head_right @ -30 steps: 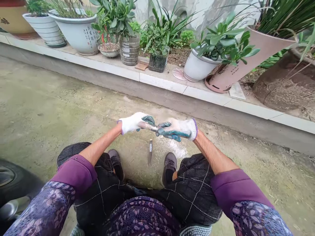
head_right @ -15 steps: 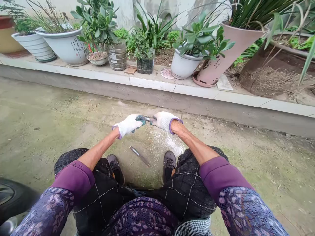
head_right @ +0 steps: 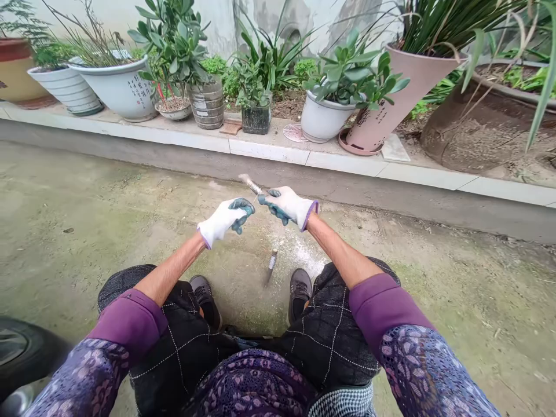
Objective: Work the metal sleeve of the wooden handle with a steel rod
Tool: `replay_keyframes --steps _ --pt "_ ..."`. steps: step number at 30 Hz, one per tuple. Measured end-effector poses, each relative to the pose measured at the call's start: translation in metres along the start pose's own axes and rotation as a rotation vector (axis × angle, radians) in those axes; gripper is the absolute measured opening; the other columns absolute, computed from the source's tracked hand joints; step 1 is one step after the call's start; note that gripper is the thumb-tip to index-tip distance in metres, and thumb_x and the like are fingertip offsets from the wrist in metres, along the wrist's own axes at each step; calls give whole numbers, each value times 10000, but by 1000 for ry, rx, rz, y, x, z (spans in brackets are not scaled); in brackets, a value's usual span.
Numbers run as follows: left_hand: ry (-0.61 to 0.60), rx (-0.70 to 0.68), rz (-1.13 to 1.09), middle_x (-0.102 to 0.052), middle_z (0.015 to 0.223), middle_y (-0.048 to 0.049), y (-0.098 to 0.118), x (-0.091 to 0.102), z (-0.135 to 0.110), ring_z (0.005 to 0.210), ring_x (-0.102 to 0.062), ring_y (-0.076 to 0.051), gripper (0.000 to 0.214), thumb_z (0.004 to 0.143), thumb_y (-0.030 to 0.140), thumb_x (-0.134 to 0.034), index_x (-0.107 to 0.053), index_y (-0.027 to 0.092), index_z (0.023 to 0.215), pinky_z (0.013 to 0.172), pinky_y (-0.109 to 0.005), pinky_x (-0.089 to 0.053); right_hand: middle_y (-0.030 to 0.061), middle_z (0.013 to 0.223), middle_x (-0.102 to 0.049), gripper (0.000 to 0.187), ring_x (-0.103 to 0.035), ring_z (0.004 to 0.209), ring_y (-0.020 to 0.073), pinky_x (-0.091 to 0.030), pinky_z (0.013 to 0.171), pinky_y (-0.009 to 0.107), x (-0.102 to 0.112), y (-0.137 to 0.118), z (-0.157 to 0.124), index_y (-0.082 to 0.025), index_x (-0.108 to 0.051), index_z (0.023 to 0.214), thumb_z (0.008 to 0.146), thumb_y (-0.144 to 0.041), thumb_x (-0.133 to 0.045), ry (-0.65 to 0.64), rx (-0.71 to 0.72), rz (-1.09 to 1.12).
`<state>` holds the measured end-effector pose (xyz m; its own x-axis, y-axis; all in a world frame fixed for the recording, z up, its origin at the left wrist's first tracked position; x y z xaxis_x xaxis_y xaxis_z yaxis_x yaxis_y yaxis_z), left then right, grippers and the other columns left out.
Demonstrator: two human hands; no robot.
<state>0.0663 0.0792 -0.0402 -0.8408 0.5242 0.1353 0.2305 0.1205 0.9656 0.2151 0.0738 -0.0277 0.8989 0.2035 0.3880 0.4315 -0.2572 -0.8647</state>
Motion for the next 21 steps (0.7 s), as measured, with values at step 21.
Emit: replay_keyframes --steps 21 --pt "-52 75 46 -570 580 26 31 20 -14 403 -480 -80 201 821 309 -687 -577 169 914 361 -183 -370 18 801 -676 230 -602 660 118 -504 554 217 -5 -23 18 -154 -665 944 732 -112 -587 196 268 228"
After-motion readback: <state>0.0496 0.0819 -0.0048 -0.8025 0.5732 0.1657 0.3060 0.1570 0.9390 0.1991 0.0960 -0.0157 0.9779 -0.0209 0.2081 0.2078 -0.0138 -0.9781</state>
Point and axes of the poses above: each hand's wrist, its own z-axis towards the middle knuckle, its own x-axis out of the back of the hand, y = z × x, the point moved 9 cm from there along z, towards the middle knuckle
